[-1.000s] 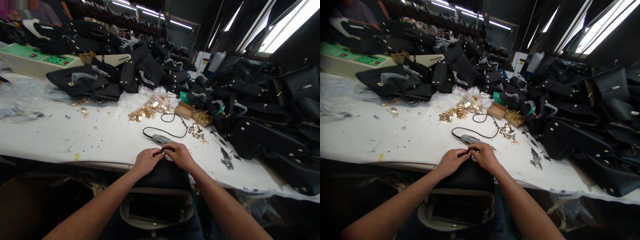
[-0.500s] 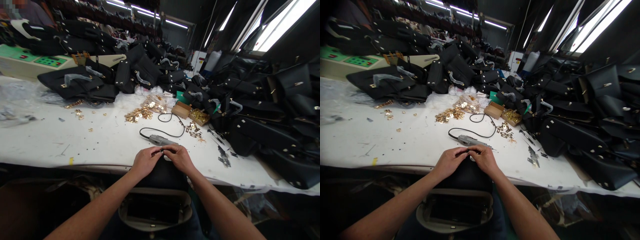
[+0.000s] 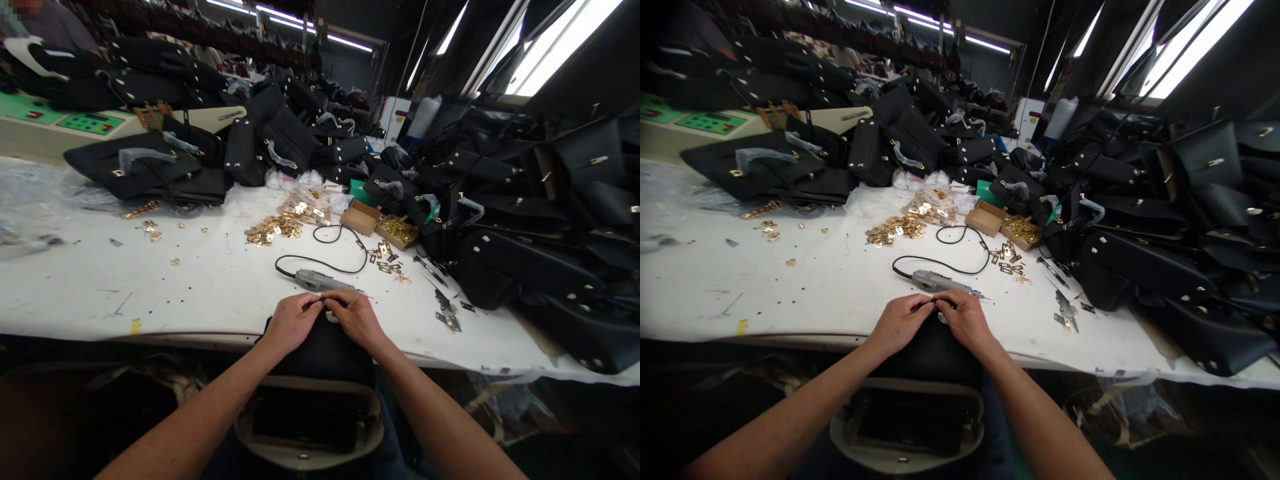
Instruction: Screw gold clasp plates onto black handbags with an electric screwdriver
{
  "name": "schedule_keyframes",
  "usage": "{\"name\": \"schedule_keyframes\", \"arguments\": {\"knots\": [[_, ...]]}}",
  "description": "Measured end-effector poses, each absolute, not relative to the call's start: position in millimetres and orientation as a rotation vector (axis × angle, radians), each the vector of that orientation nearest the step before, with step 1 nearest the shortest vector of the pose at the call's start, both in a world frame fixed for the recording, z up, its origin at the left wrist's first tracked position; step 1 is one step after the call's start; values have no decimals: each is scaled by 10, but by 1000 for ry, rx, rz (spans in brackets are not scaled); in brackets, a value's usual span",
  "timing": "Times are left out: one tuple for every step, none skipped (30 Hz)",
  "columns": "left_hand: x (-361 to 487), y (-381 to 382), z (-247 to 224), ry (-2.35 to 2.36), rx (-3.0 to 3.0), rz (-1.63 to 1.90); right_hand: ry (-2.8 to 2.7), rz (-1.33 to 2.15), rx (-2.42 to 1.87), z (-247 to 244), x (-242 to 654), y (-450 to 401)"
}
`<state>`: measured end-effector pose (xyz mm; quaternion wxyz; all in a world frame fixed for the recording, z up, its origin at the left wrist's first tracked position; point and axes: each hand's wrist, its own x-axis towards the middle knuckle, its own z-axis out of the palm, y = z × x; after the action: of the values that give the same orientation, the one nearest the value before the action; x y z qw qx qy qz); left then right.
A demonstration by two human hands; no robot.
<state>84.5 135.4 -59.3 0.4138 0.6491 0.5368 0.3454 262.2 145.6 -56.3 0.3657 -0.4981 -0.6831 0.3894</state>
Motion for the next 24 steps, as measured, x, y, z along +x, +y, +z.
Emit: {"name": "schedule_keyframes", "arguments": {"knots": [[844,1361,-607,1356,1620,866,-1758,1012,-1293,-558,2622,1463],[843,1368,-616,1365,1611,864,-1760,1021,-1306,-553,2620,1471],[843,1374,-622,1374,1602,863,-1761,1026,-1317,-547,2617,1479],[844,1381,-625,1382,1593,861,-1764,1030,-1325,-539,2613,1486],[845,1388,-626,1390,1581,858,-1766,1032,-1331,-531,2607,1494],[846,1395,-627,1397,1568,854,-1767,1031,-1336,-523,2599,1501],[847,1403,-631,1404,1554,850,-1768,1025,-1344,-515,2590,1507],[848,1412,-637,1411,1539,847,-1770,1018,-1353,-508,2579,1513],[849,1422,-647,1419,1522,844,-1772,1009,-1365,-503,2568,1519],[849,1433,-659,1427,1505,843,-1773,999,-1378,-501,2557,1524],[849,1446,-674,1433,1487,840,-1769,993,-1391,-503,2546,1530],[847,1459,-690,1434,1469,837,-1760,995,-1402,-509,2537,1536],[845,1473,-704,1429,1452,831,-1748,1004,-1410,-518,2531,1542],[841,1485,-716,1419,1435,823,-1733,1019,-1413,-529,2527,1547],[837,1497,-725,1404,1420,815,-1717,1042,-1410,-540,2525,1552],[831,1506,-729,1389,1407,808,-1699,1075,-1405,-551,2526,1557],[825,1514,-729,1374,1396,803,-1683,1113,-1397,-561,2528,1561],[818,1519,-726,1361,1388,799,-1669,1151,-1386,-567,2531,1564],[811,1523,-721,1349,1382,796,-1656,1182,-1376,-571,2533,1568],[804,1525,-715,1338,1377,792,-1646,1202,-1372,-573,2536,1572],[797,1525,-709,1327,1375,788,-1640,1211,-1376,-574,2539,1577],[790,1525,-704,1317,1374,785,-1639,1215,-1386,-575,2543,1583],[785,1523,-702,1307,1374,782,-1632,1227,-1399,-576,2549,1589],[781,1522,-701,1298,1373,780,-1607,1260,-1412,-577,2557,1595]]}}
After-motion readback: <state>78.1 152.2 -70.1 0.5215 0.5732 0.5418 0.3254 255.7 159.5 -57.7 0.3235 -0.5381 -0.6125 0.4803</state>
